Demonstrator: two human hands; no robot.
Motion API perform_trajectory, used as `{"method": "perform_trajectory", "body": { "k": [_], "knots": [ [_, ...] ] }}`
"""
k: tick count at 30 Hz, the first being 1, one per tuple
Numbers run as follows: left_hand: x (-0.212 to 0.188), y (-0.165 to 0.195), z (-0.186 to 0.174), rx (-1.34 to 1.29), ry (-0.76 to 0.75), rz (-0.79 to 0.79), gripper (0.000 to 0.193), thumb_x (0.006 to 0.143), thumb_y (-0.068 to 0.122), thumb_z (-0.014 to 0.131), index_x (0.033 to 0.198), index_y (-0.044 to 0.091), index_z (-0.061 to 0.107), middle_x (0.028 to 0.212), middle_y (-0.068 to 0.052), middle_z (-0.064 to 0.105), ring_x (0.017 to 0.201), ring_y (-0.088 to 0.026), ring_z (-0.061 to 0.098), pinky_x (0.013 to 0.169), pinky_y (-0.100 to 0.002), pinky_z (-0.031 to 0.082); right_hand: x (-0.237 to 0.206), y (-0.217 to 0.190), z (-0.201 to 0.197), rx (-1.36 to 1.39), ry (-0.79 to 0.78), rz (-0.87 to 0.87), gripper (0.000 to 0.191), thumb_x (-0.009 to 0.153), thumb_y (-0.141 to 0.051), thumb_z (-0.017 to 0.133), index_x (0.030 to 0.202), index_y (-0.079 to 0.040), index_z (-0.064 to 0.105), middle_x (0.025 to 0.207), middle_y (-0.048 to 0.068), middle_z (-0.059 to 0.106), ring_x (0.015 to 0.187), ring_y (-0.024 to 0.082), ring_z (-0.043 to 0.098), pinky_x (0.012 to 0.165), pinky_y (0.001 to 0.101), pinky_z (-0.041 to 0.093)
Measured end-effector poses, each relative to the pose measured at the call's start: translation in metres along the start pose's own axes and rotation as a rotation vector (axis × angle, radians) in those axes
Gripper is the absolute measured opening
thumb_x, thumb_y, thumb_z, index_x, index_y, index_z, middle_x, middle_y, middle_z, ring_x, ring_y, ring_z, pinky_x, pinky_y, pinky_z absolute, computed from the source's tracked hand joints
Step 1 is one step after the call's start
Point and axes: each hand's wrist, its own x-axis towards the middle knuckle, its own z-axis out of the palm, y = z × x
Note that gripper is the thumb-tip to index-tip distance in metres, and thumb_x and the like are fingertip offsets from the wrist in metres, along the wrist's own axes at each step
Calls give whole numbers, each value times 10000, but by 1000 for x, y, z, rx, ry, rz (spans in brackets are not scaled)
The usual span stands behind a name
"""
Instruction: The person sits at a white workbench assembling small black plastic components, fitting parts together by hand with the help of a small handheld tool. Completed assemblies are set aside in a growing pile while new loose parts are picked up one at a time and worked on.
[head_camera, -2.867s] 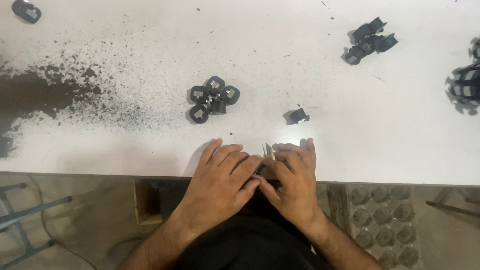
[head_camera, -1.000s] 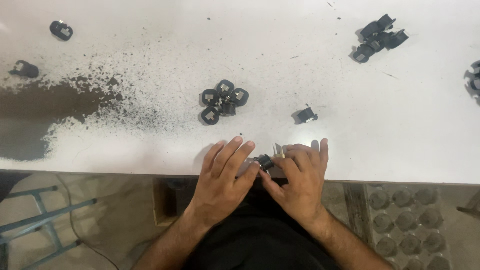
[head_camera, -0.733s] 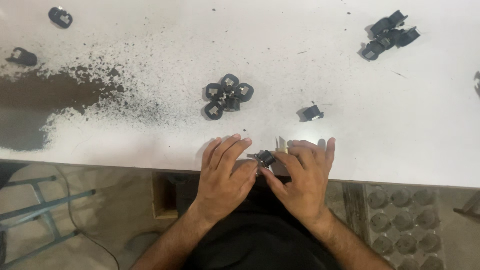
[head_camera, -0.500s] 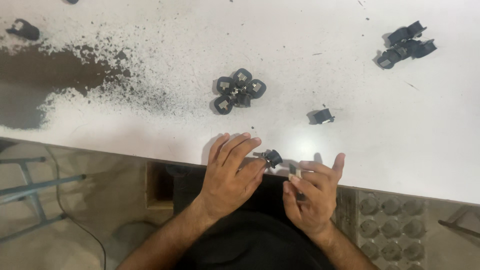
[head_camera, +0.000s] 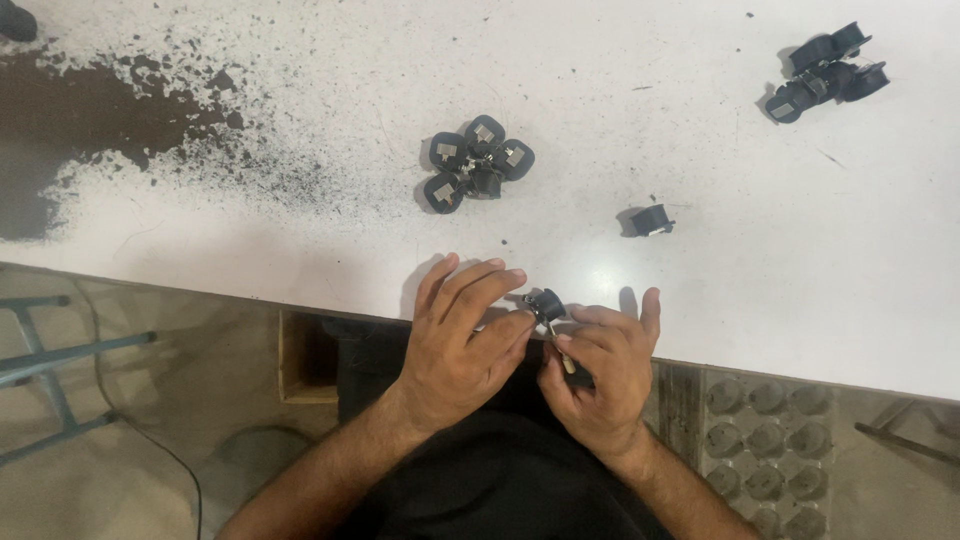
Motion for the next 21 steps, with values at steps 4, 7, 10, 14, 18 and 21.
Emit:
{"method": "perform_trajectory", "body": {
  "k": [4, 7, 10, 14, 18, 21],
  "knots": [
    [0, 0, -1, 1, -2, -4, 186, 891, 149, 831, 1041, 150, 721, 1354, -35, 601, 1353, -240, 521, 1249, -515, 316, -2, 2, 1, 11, 12, -14, 321, 780, 15, 792, 1011, -104, 604, 931, 36, 655, 1143, 255, 653, 1300, 638, 157],
    [0, -1, -3, 3, -6, -2, 191, 882, 139, 826, 1042, 146, 722, 1355, -38, 602, 1353, -240, 518, 1247, -514, 316, -3, 3, 1, 4, 14, -34, 330, 755, 12, 793, 1002, -113, 612, 911, 28, 649, 1127, 261, 650, 1282, 645, 144],
    [1, -1, -2, 8, -12, 4, 195, 881, 135, 828, 1044, 146, 721, 1356, -38, 599, 1353, -241, 514, 1242, -518, 311, -3, 3, 0, -4, 10, -23, 337, 756, 14, 794, 1016, -103, 616, 913, 33, 649, 1125, 263, 649, 1279, 641, 146],
    [2, 0, -1, 2, -14, 7, 201, 876, 138, 832, 1043, 148, 720, 1359, -38, 596, 1358, -242, 513, 1245, -517, 307, -2, 3, 2, 3, 29, -17, 337, 770, 17, 797, 1022, -107, 610, 917, 27, 647, 1128, 252, 657, 1294, 642, 146],
    [1, -1, -1, 6, -15, 5, 197, 889, 141, 835, 1047, 144, 718, 1365, -37, 597, 1362, -233, 517, 1246, -509, 309, -3, 2, 1, 8, 38, -15, 334, 772, 22, 797, 1020, -102, 611, 916, 27, 648, 1126, 256, 661, 1295, 637, 152],
    [1, -1, 0, 11, -8, 9, 190, 894, 138, 830, 1045, 147, 715, 1365, -32, 595, 1359, -235, 516, 1249, -510, 307, -3, 2, 2, 7, 42, -10, 329, 770, 22, 798, 1017, -96, 616, 917, 30, 648, 1124, 256, 660, 1292, 637, 157]
  ]
}}
